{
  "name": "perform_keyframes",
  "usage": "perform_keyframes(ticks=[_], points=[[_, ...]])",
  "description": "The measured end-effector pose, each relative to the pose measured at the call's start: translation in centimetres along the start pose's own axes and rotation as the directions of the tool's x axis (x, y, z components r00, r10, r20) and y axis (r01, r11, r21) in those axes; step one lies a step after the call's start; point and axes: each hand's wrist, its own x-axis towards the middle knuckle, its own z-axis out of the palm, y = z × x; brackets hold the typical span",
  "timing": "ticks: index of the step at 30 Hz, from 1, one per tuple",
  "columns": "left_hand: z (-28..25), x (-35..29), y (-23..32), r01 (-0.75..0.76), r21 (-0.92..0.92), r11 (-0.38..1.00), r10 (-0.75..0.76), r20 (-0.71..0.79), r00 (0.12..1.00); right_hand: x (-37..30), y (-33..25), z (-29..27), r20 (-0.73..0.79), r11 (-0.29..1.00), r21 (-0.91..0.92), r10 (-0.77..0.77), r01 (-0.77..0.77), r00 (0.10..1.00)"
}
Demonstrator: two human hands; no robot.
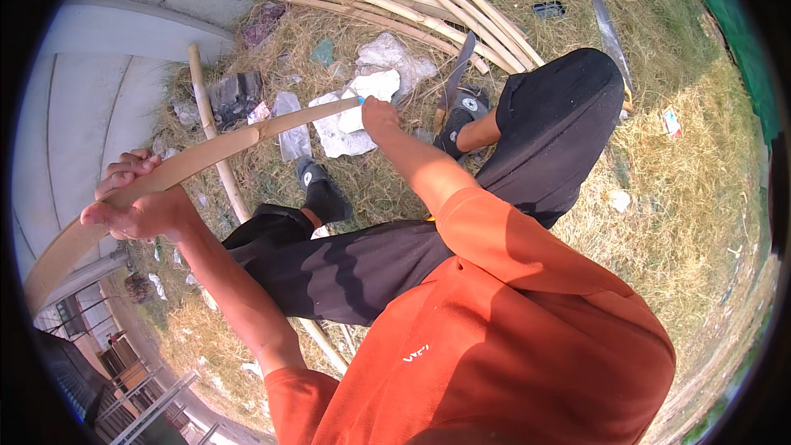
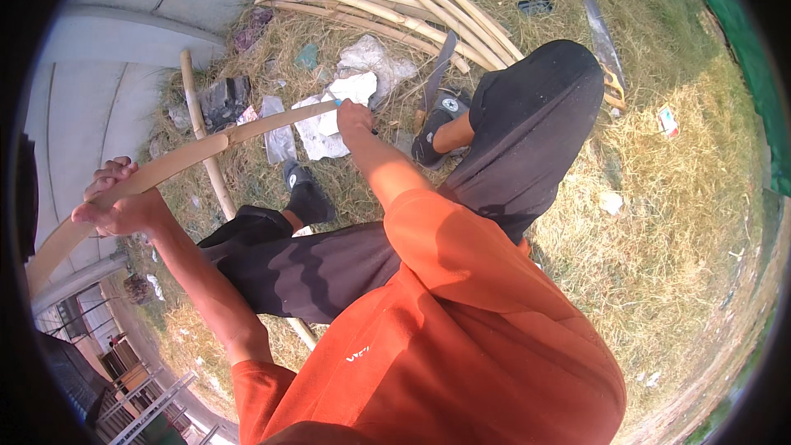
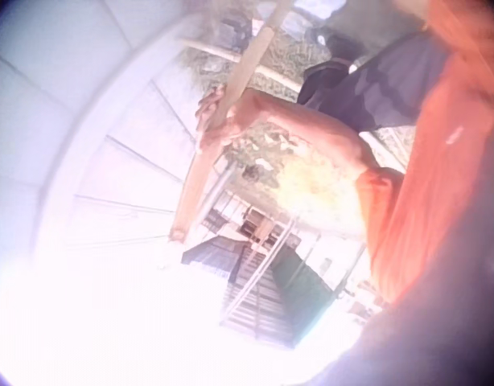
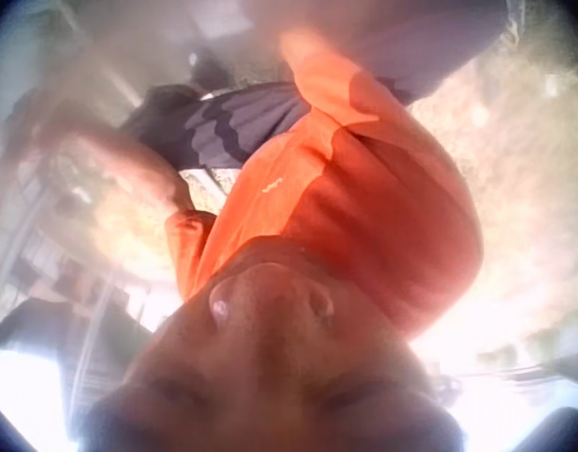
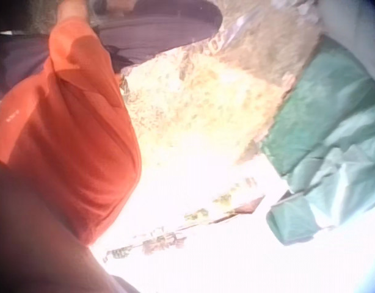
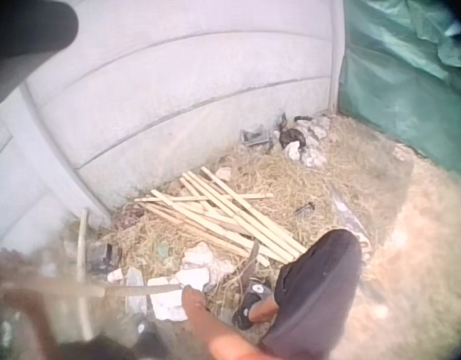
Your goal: The person sits on the ground and uses a small knife to shave the surface of a long bamboo stick, removing thin strips of material. The person repeatedly rotates the stick and continues shaving along its length.
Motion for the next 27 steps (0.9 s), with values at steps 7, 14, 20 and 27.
perform_keyframes(ticks=[7, 14, 20, 27], points=[[-1.9, -0.8, -0.3, 0.017, 0.034, 0.999, -0.018, 0.009, 1.000, -2.4, 5.8, -1.2, -0.015, 0.996, -0.036, -0.082, 0.082, 0.996], [-3.8, -0.7, -0.7, 0.087, -0.018, 0.996, -0.086, 0.054, 0.995, -3.8, 6.8, -1.0, -0.006, 0.980, 0.199, -0.020, 0.021, 1.000], [-5.0, 0.4, -1.9, 0.116, 0.022, 0.993, -0.114, -0.070, 0.991, -3.5, 7.3, -0.6, 0.045, 1.000, -0.010, -0.020, 0.021, 0.999], [-15.3, 8.2, 9.4, -0.234, -0.121, 0.965, 0.176, -0.362, 0.915, -4.1, 6.9, -0.6, 0.048, 0.993, 0.047, -0.111, 0.109, 0.993]])
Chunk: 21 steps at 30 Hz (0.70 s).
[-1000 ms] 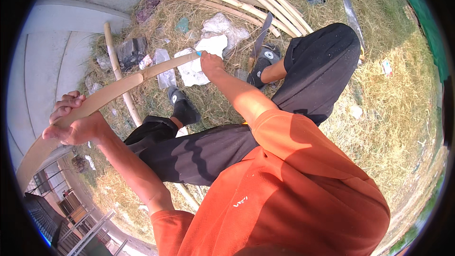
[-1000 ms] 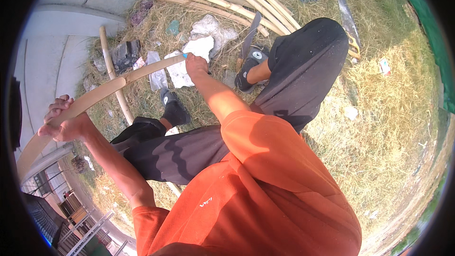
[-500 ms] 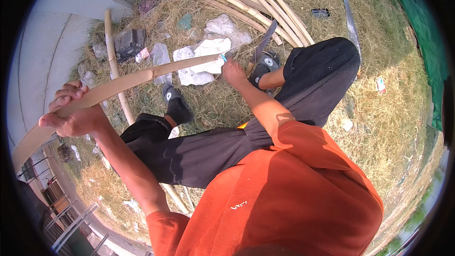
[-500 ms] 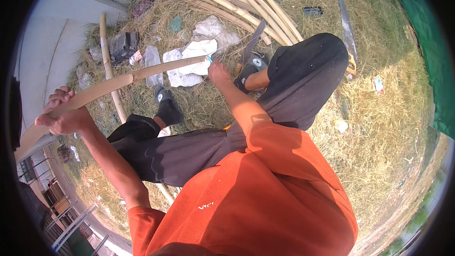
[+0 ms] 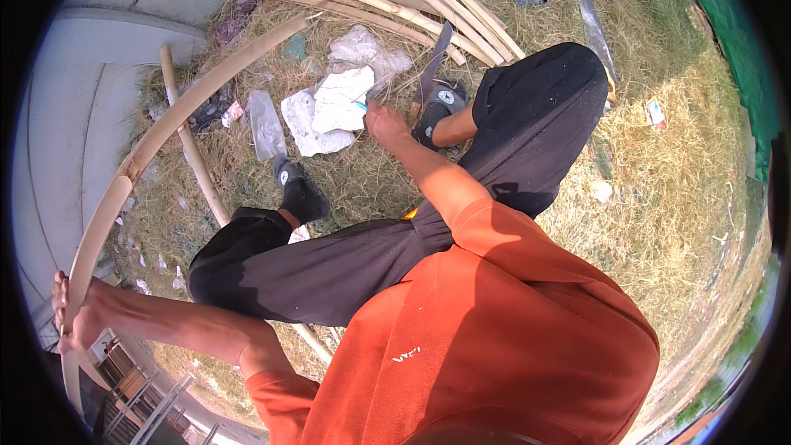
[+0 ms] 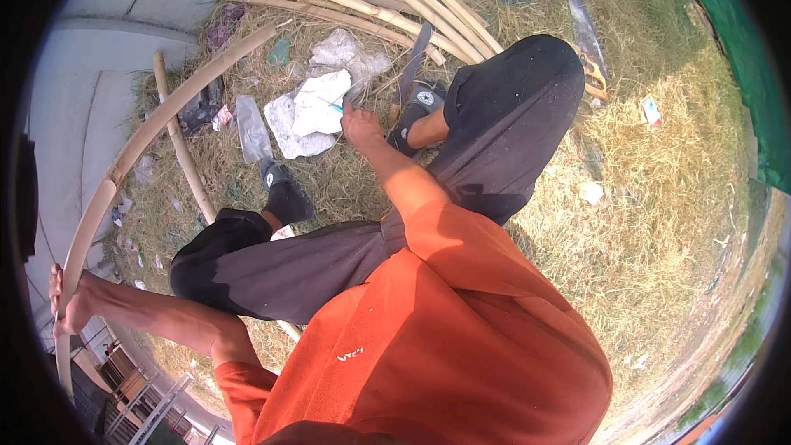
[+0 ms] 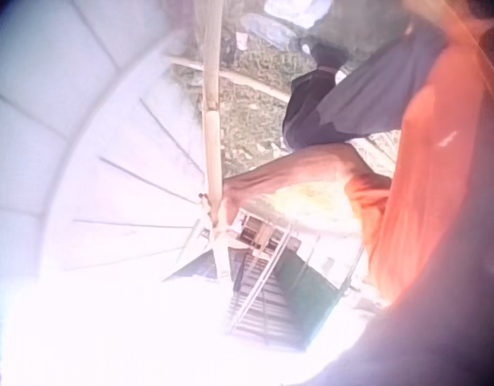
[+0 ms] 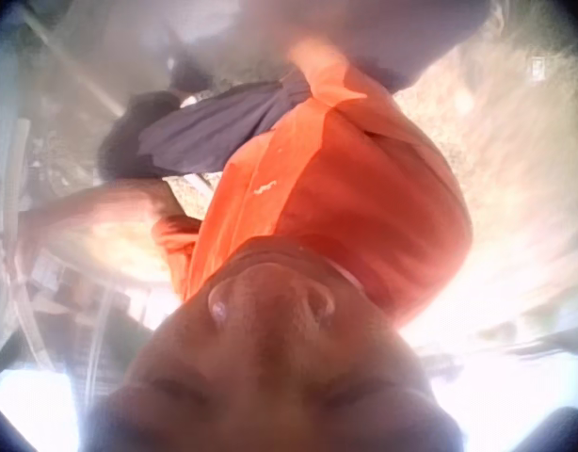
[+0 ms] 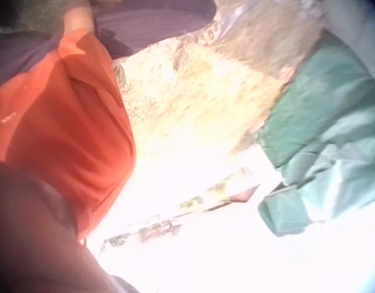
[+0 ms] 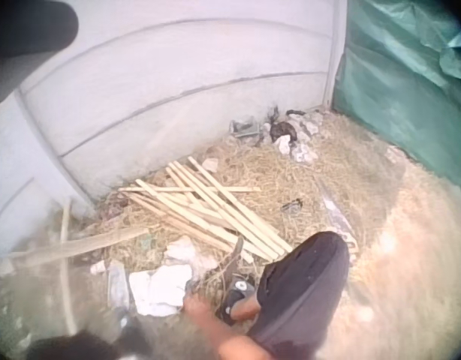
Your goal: The person sits on the ground and uses a small knife to shave the surface of a long bamboo stick, removing thin strips of material. The person repeatedly rotates the stick and continues shaving along its length.
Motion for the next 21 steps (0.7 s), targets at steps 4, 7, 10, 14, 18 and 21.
perform_keyframes(ticks=[4, 7, 10, 14, 18, 21], points=[[1.2, 2.0, 1.9, 0.065, 0.084, 0.994, -0.088, 0.313, 0.946, 0.3, 0.8, -2.0, 0.060, 0.992, 0.112, 0.050, -0.056, 0.997], [3.8, -3.2, -3.2, 0.046, 0.155, 0.987, -0.108, 0.421, 0.901, 0.4, 0.7, -3.9, 0.061, 0.952, 0.302, 0.029, -0.046, 0.998], [3.5, -7.3, -7.2, 0.181, 0.153, 0.971, -0.230, 0.420, 0.878, -0.1, -1.4, -5.9, -0.066, 0.934, 0.358, 0.051, -0.024, 0.996], [3.9, -10.3, -8.6, 0.233, 0.197, 0.952, -0.301, 0.482, 0.823, -3.8, -7.8, -10.5, -0.074, 0.902, 0.421, -0.070, 0.095, 0.995], [4.4, -10.5, -9.1, 0.200, 0.198, 0.960, -0.280, 0.603, 0.747, -5.1, -7.9, -7.4, -0.045, 0.926, 0.359, -0.106, 0.115, 0.993], [3.8, -9.9, -8.2, 0.189, 0.234, 0.954, -0.295, 0.609, 0.736, -4.8, -6.8, -4.1, 0.083, 0.968, 0.252, -0.035, 0.013, 0.996]])
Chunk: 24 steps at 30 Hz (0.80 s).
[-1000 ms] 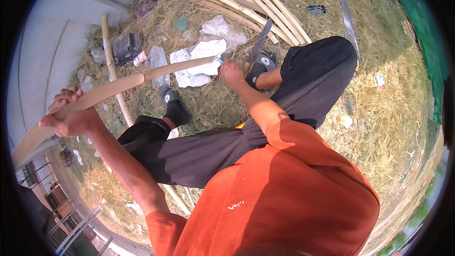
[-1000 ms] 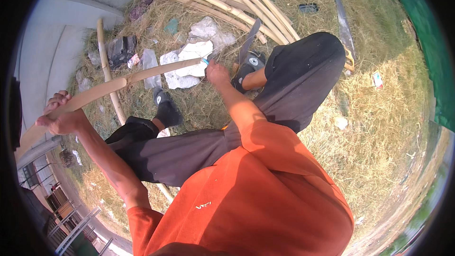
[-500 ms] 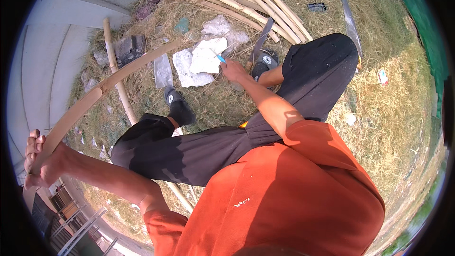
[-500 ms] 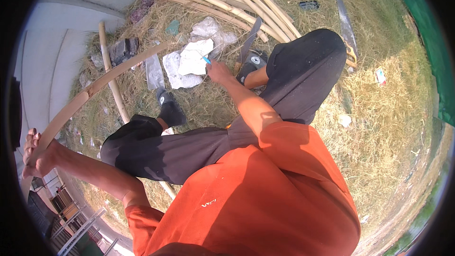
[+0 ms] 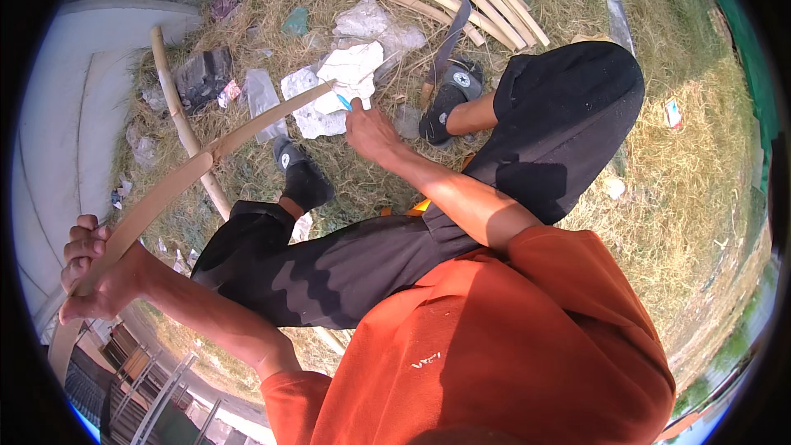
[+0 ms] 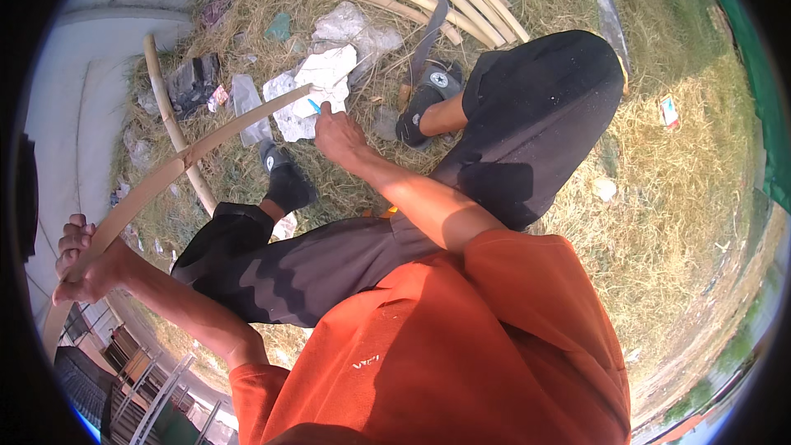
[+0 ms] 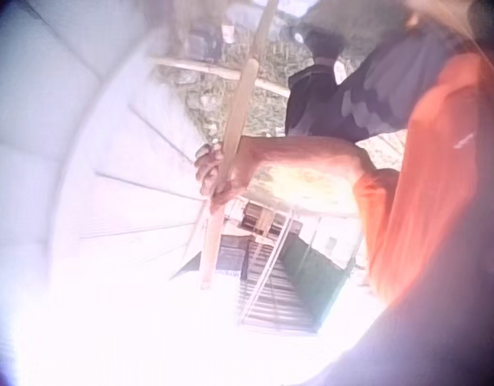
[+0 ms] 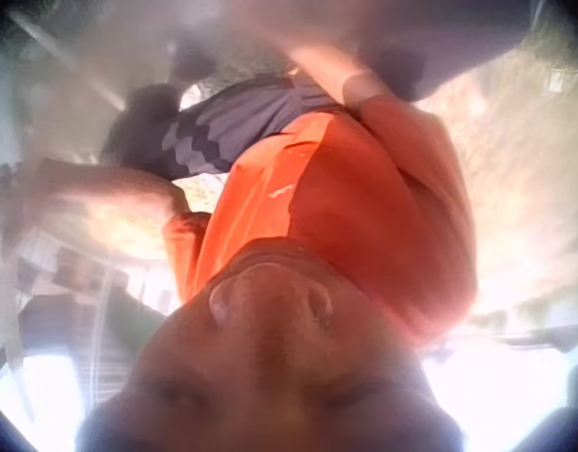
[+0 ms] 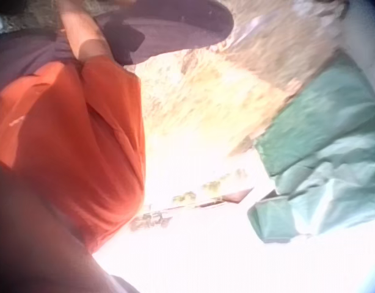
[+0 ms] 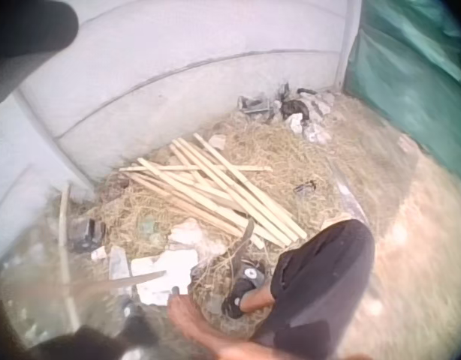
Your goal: The person sits on the ground and uses a small knife to shave the surface of a long bamboo stick, removing thin strips of material. The person repeatedly rotates the stick and continues shaving along its length.
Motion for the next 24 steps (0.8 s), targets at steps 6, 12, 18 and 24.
perform_keyframes(ticks=[6, 12, 18, 24], points=[[-2.5, -0.3, -0.5, 0.024, 0.002, 1.000, -0.023, -0.112, 0.993, 3.3, 1.2, 4.0, -0.139, 0.992, -0.111, -0.068, 0.053, 0.988], [-4.0, -1.1, -0.4, 0.084, 0.008, 0.996, -0.079, -0.260, 0.963, 6.5, 4.0, 5.3, -0.162, 0.964, -0.262, 0.005, -0.048, 0.987], [-7.8, -3.2, -0.7, 0.177, -0.044, 0.983, -0.178, -0.438, 0.881, 6.2, 4.5, 2.9, -0.074, 0.978, -0.189, 0.072, -0.085, 0.995], [-5.8, -4.5, -0.9, 0.278, 0.041, 0.960, -0.149, -0.765, 0.627, 4.4, 4.1, 0.2, -0.196, 0.975, 0.185, 0.160, -0.124, 0.967]])
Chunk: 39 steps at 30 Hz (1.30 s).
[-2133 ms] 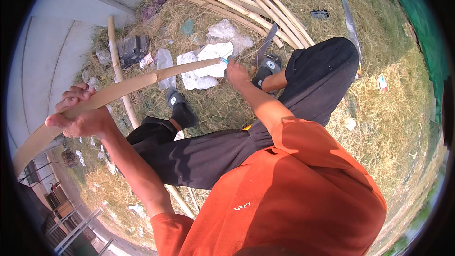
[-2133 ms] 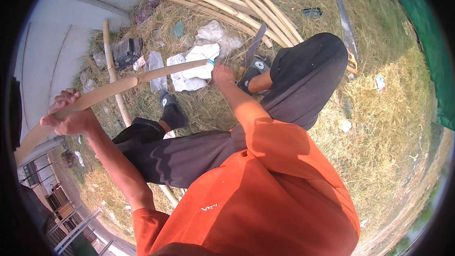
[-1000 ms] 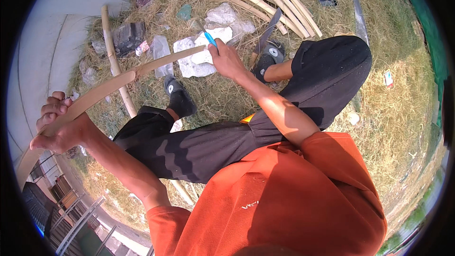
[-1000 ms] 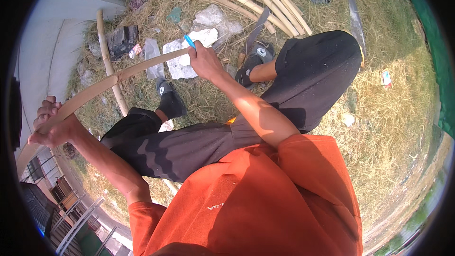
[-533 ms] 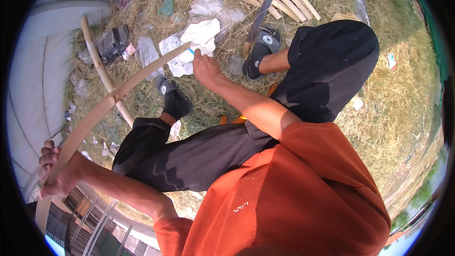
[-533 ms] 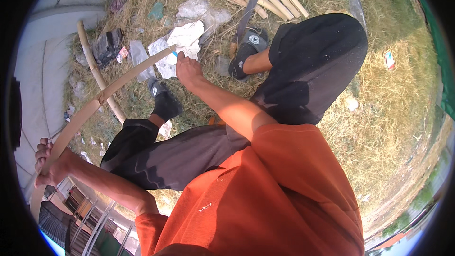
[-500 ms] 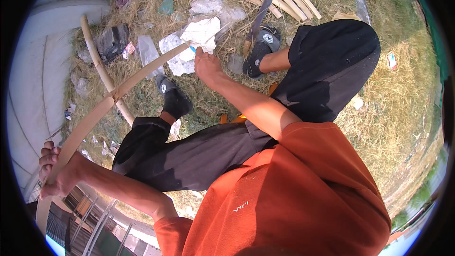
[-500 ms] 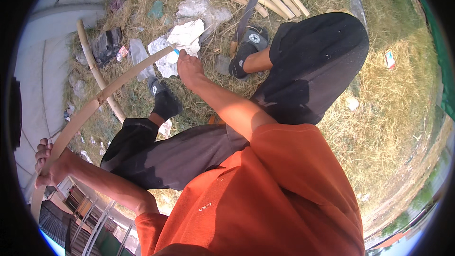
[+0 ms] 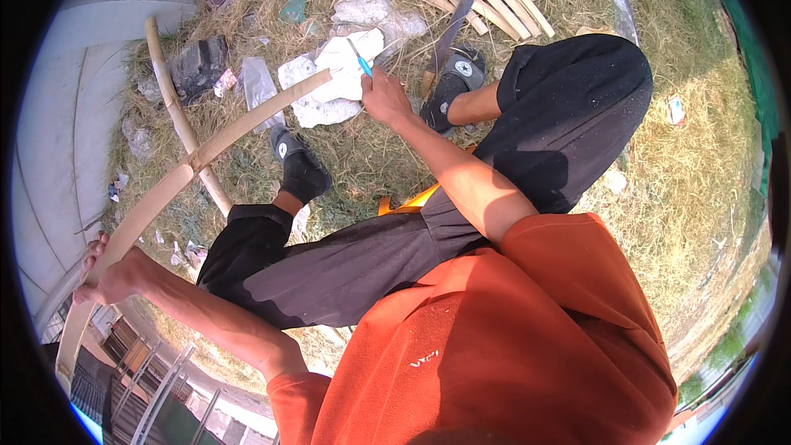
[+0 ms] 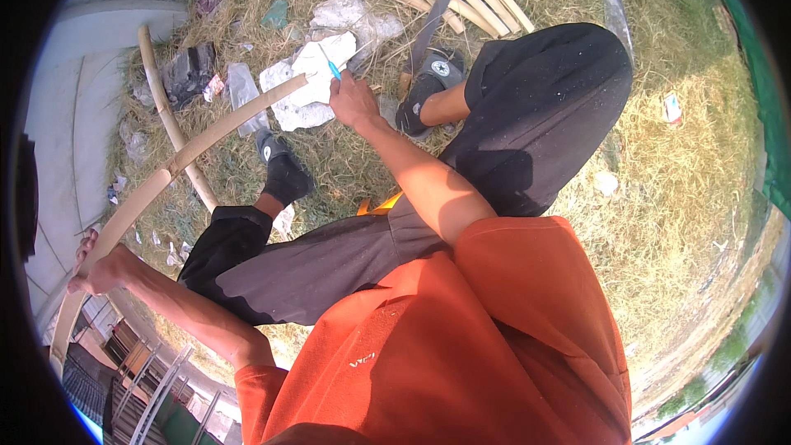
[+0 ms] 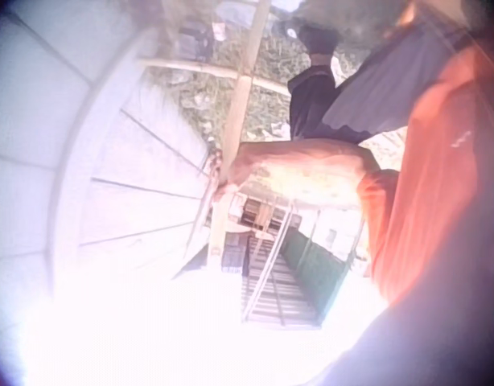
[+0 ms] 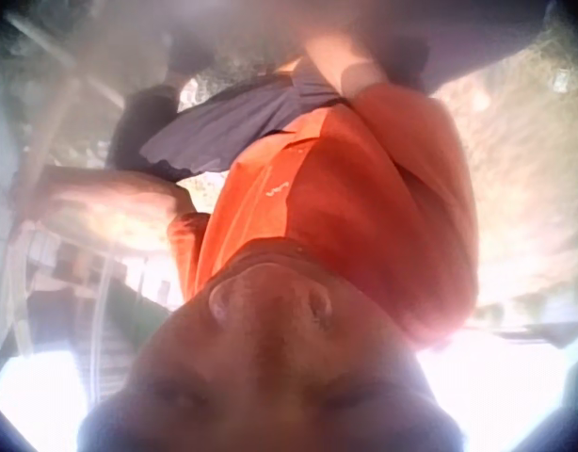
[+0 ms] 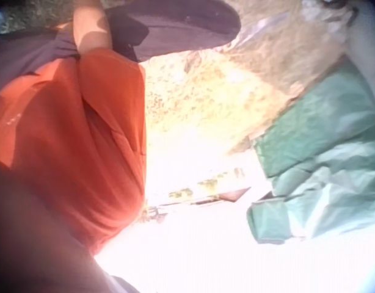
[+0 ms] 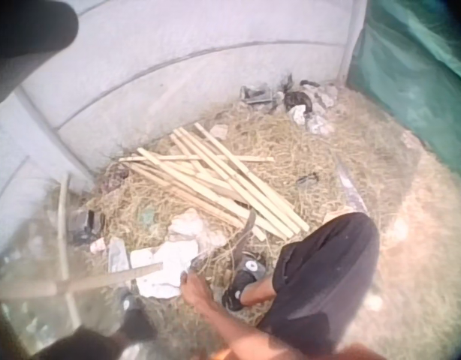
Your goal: The person sits on the ground and uses a small knife to shave the surface of a long bamboo stick, removing thin strips of material. The person repeatedly rotates the stick and continues shaving along its length.
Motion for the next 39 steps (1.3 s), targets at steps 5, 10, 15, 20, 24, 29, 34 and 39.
perform_keyframes(ticks=[5, 10, 15, 20, 24, 29, 34, 39], points=[[-4.5, 4.5, 0.9, -0.015, -0.120, 0.993, 0.016, 0.012, 1.000, 0.7, -1.1, 1.7, -0.056, 0.947, 0.307, -0.079, 0.093, 0.995], [-8.8, 5.7, 2.6, -0.024, -0.181, 0.983, 0.020, -0.020, 1.000, 0.1, -4.2, -1.3, 0.084, 0.473, 0.881, -0.093, -0.030, 0.992], [-8.9, 5.2, 3.2, -0.023, -0.194, 0.981, 0.008, -0.077, 0.997, 1.4, -4.1, -3.4, 0.122, 0.248, 0.964, -0.071, -0.101, 0.990], [-8.9, 4.5, 3.6, -0.011, -0.160, 0.987, 0.001, -0.060, 0.998, 2.1, -2.6, -3.6, 0.209, -0.044, 0.974, -0.186, -0.221, 0.960], [-7.1, 3.8, 3.4, 0.054, -0.199, 0.979, -0.054, 0.005, 0.999, 2.8, -1.1, -3.2, 0.340, -0.024, 0.938, -0.147, -0.347, 0.929], [-2.0, 1.2, 2.8, -0.033, 0.076, 0.997, 0.052, -0.258, 0.965, 1.2, -2.6, -1.8, -0.532, 0.959, -0.092, -0.274, 0.267, 0.801], [-0.6, 0.4, 3.6, 0.010, 0.057, 0.998, 0.014, -0.407, 0.914, 0.5, -4.3, -4.0, -0.502, 0.916, 0.254, -0.149, 0.310, 0.852], [-2.3, 1.5, 4.4, -0.059, 0.135, 0.989, 0.105, -0.366, 0.925, -2.5, -4.1, -4.1, -0.427, 0.785, -0.338, -0.619, 0.519, 0.659]])
